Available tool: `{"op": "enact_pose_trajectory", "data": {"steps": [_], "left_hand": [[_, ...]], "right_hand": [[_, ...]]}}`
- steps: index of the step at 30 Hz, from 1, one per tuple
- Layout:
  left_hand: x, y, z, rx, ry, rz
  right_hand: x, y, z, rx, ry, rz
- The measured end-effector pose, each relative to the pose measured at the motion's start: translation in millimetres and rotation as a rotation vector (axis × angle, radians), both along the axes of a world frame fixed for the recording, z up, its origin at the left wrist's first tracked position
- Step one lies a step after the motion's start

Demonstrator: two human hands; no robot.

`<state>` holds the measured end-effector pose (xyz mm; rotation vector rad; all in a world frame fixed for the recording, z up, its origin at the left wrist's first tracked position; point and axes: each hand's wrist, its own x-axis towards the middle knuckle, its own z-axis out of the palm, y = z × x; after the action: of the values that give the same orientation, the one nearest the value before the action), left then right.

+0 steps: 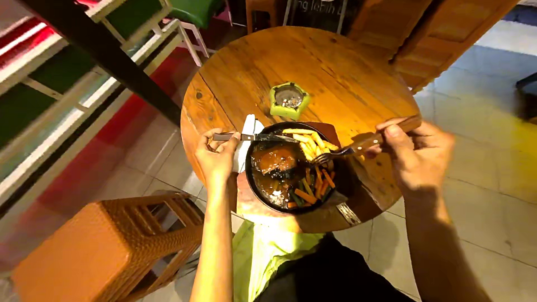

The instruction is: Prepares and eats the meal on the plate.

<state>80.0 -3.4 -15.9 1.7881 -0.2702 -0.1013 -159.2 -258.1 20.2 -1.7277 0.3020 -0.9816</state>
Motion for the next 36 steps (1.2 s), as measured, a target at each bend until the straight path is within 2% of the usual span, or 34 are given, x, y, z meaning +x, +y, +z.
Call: {"op": "enact_pose_trajectory", "data": {"steps": [3, 7, 14, 21, 31, 36], "left_hand": [[6, 5, -1, 0.016, 0.006, -0.013], [11, 10, -5, 0.029, -0.004, -0.017], [11, 7, -7, -0.054, -0.030, -0.007], [18, 14, -16, -0.073, -0.114, -0.066], [1, 37, -12, -0.111, -0.324, -0.083], [-36, 55, -17, -0.243, -0.341, 0.060]], "right_hand": [[3, 6, 11, -0.064, -0.022, 0.109], [4, 12, 28, -0.316, -0.011, 0.184], [15, 30, 35, -0.565, 0.068, 0.171], [17, 37, 34, -0.590, 0.058, 0.191], [16, 33, 21, -0.486, 0.033, 0.202], [11, 29, 16, -0.435, 0.040, 0.187]]}}
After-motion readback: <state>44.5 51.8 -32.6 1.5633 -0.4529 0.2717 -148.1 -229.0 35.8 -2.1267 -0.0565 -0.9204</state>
